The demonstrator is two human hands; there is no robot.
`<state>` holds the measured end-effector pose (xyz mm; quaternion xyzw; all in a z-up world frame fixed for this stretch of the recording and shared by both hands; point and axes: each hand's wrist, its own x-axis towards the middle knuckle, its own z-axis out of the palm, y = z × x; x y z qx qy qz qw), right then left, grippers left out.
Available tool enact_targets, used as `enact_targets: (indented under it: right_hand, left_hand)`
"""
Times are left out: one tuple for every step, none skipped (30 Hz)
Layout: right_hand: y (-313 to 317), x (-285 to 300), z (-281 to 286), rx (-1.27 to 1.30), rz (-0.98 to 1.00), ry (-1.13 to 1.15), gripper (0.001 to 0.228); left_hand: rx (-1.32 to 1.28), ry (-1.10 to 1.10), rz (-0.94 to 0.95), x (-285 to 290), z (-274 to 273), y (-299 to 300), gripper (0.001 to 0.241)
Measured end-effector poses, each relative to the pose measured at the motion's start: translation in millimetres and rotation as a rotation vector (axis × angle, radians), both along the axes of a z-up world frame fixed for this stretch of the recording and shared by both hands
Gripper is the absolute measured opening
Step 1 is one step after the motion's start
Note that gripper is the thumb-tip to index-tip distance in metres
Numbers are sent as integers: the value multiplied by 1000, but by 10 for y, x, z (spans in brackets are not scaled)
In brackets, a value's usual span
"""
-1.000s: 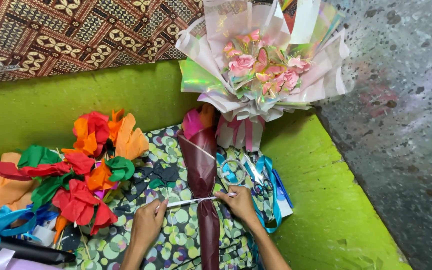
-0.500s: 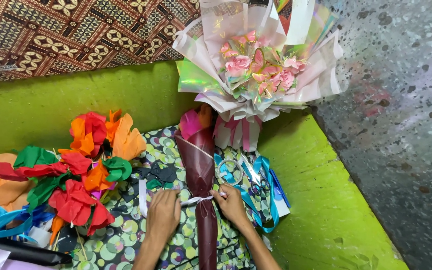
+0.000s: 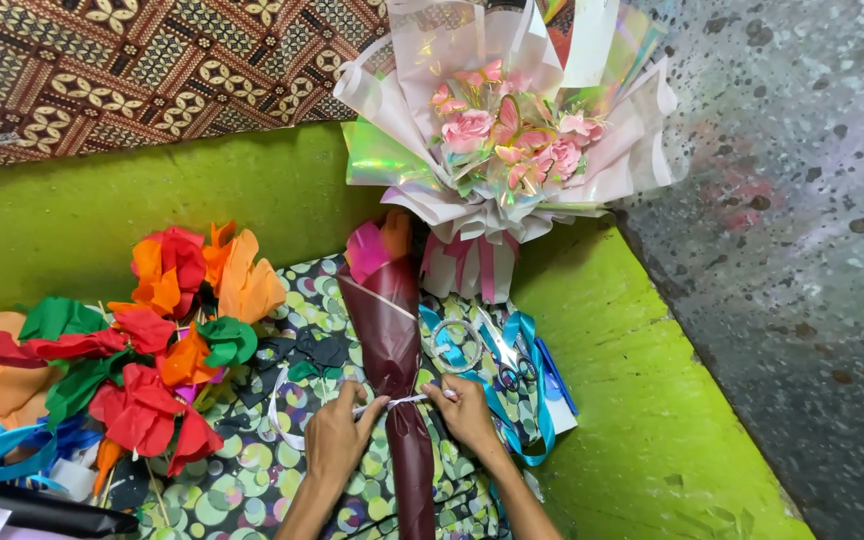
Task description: Tying a decorative ribbon around a wrapped bouquet of paper flowers and arranging additional paper flowers on a workspace.
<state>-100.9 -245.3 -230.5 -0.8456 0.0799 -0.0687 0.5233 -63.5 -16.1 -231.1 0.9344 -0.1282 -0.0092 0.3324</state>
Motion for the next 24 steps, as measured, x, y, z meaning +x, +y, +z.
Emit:
enact_targets:
  right_hand:
    - [-14,-2,-6,15,12,11,54]
    - [-35,-19,-12,29,25,26,53]
    - [-61,-25,-27,29,23,26,53]
    - [-69,-23,-45,21,19,25,54]
    - [-74,-22,-63,12,15,25,55]
    - [-77,-26,-73,16,16,24,55]
    - [-75,-29,-85,110,-30,39,57]
    - [-77,-37,-98,204,-74,55,60]
    - [-2,-40,-59,206,-71,56,60]
    - [48,-54,-10,422,-121,74,55]
    - [99,-69,39,638,-172,91,51]
    - [91,-48,82,632,-172,92,51]
    - [81,-29,127,624,-100,33,36]
    - [111,1,161,623,-27,-27,29]
    - [97,17,137,625,-26,-29,29]
    - [87,24,113,816,-17,5,39]
    - [78,31,89,1007,-7,41,51]
    - [100,63,81,1003,-6,41,51]
    - [123,93,72,1032,25,-11,51]
    - [153,119,63,1062,56,-63,55]
    - [147,100,11,1059,57,-62,55]
    - [143,106,-39,890,151,-23,56]
    - [138,114,-89,719,241,15,61]
    - [195,125,11,721,248,14,61]
  left_hand:
    - [-4,-36,-16,-1,-9,35,38]
    - [-10,-69,-29,-21,-22,63,42]
    - [-10,-68,-31,-39,-11,80,42]
    - [-24,-32,-23,-49,4,115,43]
    - [-38,4,-15,-59,20,153,43]
    - [-34,3,-14,-61,20,157,43]
    - [-42,20,-9,-62,19,165,42]
    - [-50,38,-3,-72,14,170,41]
    - [-48,39,0,-78,55,177,41]
    - [-40,41,25,-89,95,158,43]
    - [-31,44,51,-101,134,141,46]
    - [-37,45,51,-96,108,130,46]
    - [-38,57,63,-94,84,117,46]
    - [-30,66,74,-79,70,144,47]
    - [-28,64,74,-72,97,134,47]
    - [-29,57,56,-74,123,127,48]
    - [-30,50,38,-75,147,121,49]
    - [-34,50,40,-84,144,103,49]
    - [-29,-9,36,-93,141,86,50]
    - [-24,-66,32,-107,138,75,51]
    - [-27,-65,33,-106,173,108,51]
    - [-82,-79,30,-76,211,143,49]
    - [-137,-92,27,-46,251,177,47]
    - [-134,-96,33,-25,222,180,47]
